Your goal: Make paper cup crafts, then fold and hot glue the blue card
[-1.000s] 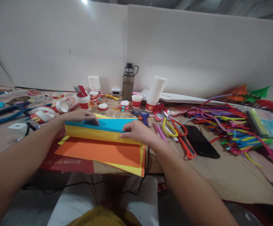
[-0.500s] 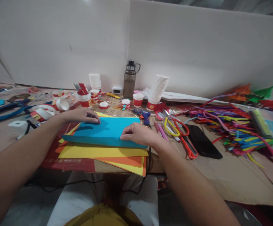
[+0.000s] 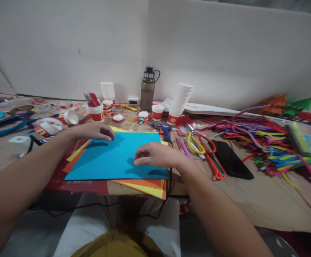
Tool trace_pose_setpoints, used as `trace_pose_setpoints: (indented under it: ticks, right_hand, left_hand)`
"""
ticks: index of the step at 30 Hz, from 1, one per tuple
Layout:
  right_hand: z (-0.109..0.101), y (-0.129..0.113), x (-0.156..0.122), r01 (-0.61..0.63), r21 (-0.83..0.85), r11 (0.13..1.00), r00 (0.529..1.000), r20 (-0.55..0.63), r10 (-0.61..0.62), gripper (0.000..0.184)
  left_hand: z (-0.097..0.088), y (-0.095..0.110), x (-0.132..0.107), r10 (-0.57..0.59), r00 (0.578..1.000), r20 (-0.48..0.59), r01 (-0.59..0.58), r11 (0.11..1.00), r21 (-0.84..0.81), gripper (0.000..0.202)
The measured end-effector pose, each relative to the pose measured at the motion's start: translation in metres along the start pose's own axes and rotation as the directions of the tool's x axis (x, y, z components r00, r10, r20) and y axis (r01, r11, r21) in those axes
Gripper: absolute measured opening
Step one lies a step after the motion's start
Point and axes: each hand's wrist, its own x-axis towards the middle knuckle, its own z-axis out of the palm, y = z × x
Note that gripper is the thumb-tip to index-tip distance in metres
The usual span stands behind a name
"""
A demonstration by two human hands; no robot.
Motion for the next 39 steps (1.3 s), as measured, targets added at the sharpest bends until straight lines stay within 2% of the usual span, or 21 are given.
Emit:
trace_pose_setpoints:
  ticks: [5,8,13,19,31,37,39]
  right_hand:
    - [0.004,0.002,0.001,-0.026,0.042,0.999,0.999,0.028,0.025,0.044]
    - [0.008,0.002,0.002,-0.046,0.014,0.999,0.999,0.018,0.046,0.047]
    - [0.011,0.0,0.005,-0.013,-0.045,0.999,1.0,0.017,0.014,0.045]
    - [0.014,0.004,0.008,-0.02,-0.052,0.998,1.0,0.017,0.02,0.042]
    - [0.016,0.004,0.008,-0.015,-0.048,0.999,1.0,-0.004,0.015,0.041]
    - [0.018,0.002,0.007,0.012,-0.062,0.998,0.999,-0.04,-0.014,0.036]
    - [0.02,0.002,0.008,0.027,-0.062,0.998,0.994,-0.106,-0.034,0.03]
  left_hand:
    - [0.012,-0.005,0.008,0.084,0.991,-0.109,-0.069,0.989,0.132,0.051]
    - [0.016,-0.009,0.012,0.095,0.983,-0.155,-0.062,0.977,0.204,0.058]
    - [0.017,-0.01,0.015,0.076,0.987,-0.139,-0.037,0.964,0.262,0.059]
    - [0.021,-0.005,0.02,0.057,0.974,-0.219,0.014,0.95,0.311,0.056]
    - [0.016,0.0,0.026,-0.096,0.984,-0.151,0.134,0.955,0.265,0.062]
    - [0.009,0.005,0.025,-0.095,0.99,-0.109,0.119,0.964,0.239,0.042]
    - [0.007,0.007,0.022,-0.103,0.989,-0.106,0.123,0.972,0.201,0.037]
